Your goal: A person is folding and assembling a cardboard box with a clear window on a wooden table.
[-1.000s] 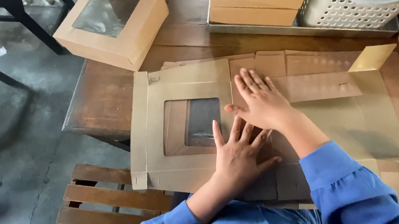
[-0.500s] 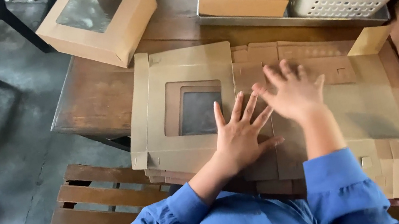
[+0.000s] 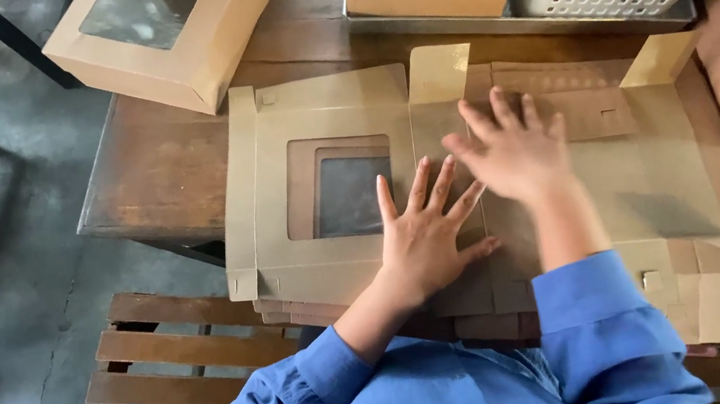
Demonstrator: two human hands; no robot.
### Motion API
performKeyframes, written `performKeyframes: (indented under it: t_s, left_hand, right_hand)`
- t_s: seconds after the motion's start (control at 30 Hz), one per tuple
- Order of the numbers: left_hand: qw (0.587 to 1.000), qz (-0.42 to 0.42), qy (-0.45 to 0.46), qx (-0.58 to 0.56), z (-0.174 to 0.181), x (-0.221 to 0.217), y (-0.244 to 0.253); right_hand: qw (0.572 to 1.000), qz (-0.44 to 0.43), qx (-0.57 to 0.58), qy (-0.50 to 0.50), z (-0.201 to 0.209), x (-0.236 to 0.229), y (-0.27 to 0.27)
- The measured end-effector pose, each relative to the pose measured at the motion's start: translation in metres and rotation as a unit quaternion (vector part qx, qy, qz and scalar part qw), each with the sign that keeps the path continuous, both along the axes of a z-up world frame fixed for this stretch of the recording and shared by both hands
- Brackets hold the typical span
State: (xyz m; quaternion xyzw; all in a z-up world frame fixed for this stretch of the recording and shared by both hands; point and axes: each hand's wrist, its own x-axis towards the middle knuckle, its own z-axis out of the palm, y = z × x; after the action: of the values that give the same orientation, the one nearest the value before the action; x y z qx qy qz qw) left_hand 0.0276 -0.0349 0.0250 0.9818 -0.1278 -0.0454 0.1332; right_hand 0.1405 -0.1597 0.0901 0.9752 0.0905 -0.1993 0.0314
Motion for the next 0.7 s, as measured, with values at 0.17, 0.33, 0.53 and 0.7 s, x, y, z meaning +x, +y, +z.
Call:
performKeyframes:
  t_s: [0.17, 0.33, 0.53, 0.7]
  left_hand:
    - [1.000, -0.001, -0.013, -0.028, -0.005, 0.000, 0.001]
    - [0.994, 0.042, -0.102, 0.014, -0.019, 0.005, -0.005]
    - [0.990, 0.033, -0.140, -0.004, -0.025, 0.004, -0.004]
    - [0.980, 0.040, -0.195, -0.014, -0.033, 0.001, -0.004]
  right_hand:
    - [0.997, -0.078, 0.026, -0.017, -0.003, 0.030, -0.061]
    - [0.980, -0.192, 0.049, 0.003, -0.003, 0.016, -0.096]
    - [0.997, 0.043, -0.026, -0.066, -0.030, -0.080, -0.087]
    - [0.981, 0.156, -0.052, -0.104, -0.060, -0.144, -0.123]
